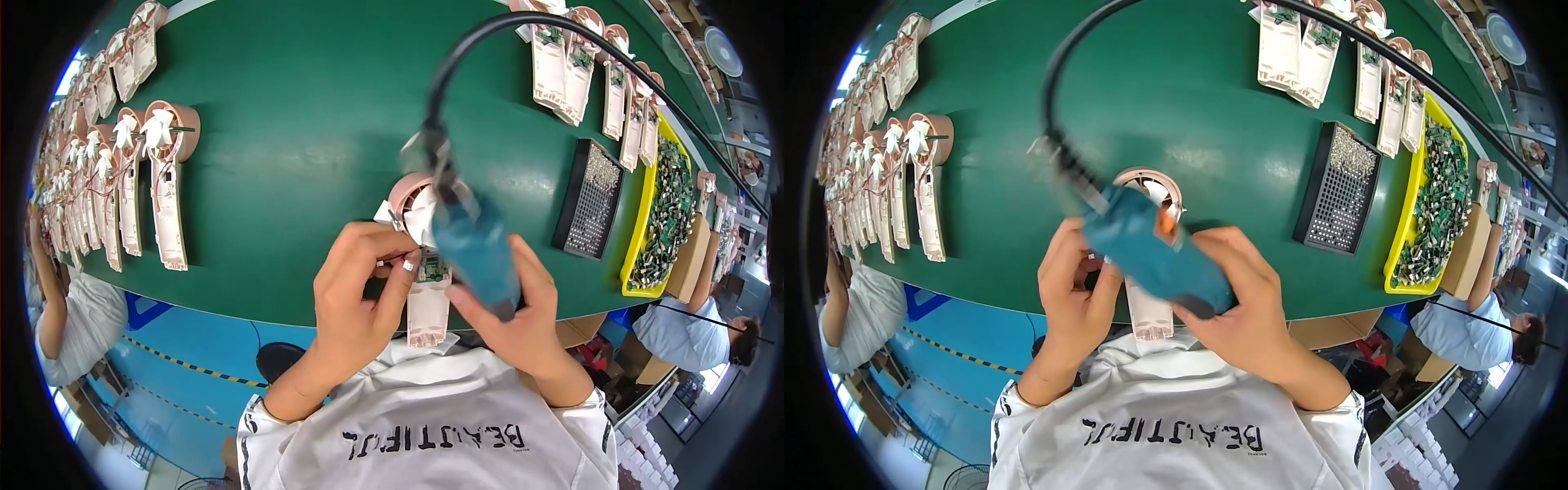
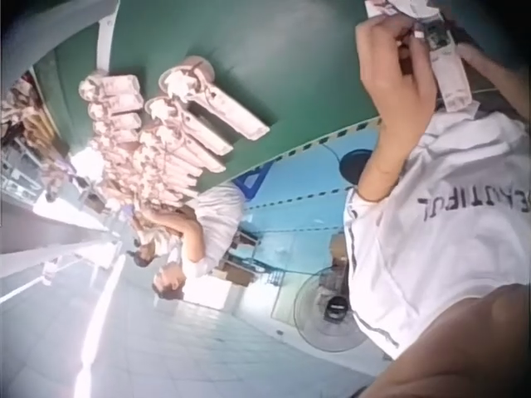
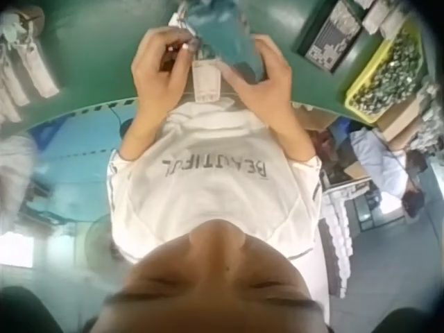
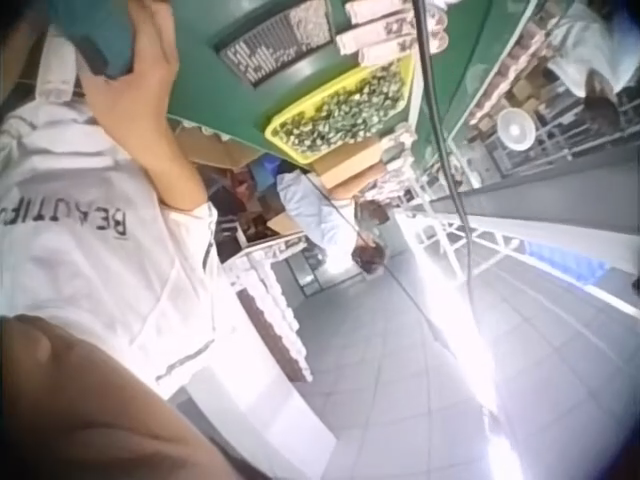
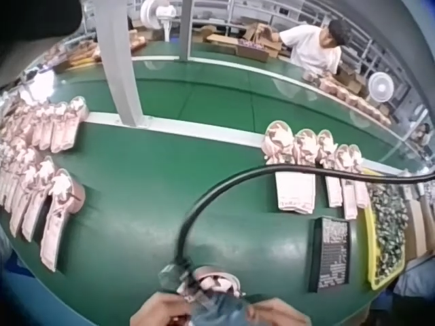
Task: The person assembles portable fans by hand on an electronics production line, securing fan casings, fan blades, circuit boards, and wires with screws using an electric screwdriver.
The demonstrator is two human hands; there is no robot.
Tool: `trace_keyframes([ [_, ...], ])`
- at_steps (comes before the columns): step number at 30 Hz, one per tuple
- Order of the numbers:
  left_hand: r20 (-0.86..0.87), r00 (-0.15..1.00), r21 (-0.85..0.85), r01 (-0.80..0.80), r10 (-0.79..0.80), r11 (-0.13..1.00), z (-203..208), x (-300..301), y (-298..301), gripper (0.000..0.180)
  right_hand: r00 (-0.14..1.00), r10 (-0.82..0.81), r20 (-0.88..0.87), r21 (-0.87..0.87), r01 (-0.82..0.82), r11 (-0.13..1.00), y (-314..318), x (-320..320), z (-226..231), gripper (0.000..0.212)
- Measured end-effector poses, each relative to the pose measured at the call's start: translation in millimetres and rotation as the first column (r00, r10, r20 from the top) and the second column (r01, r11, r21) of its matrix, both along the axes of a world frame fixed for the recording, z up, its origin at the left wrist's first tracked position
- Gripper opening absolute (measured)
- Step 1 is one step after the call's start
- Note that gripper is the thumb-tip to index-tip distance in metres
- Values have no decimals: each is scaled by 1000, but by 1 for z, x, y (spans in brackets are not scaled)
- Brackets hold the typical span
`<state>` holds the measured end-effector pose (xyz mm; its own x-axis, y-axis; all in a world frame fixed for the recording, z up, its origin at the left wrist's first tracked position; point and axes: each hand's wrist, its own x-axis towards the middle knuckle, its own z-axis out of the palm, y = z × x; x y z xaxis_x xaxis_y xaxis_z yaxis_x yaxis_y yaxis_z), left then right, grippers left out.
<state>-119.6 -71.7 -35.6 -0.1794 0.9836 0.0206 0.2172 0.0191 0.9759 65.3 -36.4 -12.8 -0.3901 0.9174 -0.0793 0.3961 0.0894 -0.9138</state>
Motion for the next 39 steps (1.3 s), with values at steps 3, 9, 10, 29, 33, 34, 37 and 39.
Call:
trace_keyframes([
  [3,34,999,-47,-17,19,999,2,3,-1,17,985,-170,8,-130,170,977,-5,-4,-7,33],
  [9,38,998,-101,-43,48,994,10,8,-1,16,973,-226,42,-250,229,941,-2,-14,-4,29],
  [10,40,998,-111,-44,49,993,11,9,-2,16,965,-261,9,-283,252,925,-3,-16,-5,28],
  [29,80,991,-279,-79,105,957,21,16,-7,22,946,-319,-51,-490,255,834,5,-15,-6,27],
  [33,96,992,-294,-56,88,954,20,17,-10,20,947,-317,-43,-471,260,843,5,-16,-5,29],
  [34,109,988,-299,-70,107,952,21,17,-9,16,951,-306,-45,-471,250,846,6,-16,-5,30],
  [37,105,991,-282,-47,80,958,20,17,-10,20,957,-287,-32,-490,236,839,8,-16,-2,31],
  [39,91,994,-258,-30,56,966,19,16,-11,22,961,-275,-11,-511,231,828,9,-16,0,32],
])
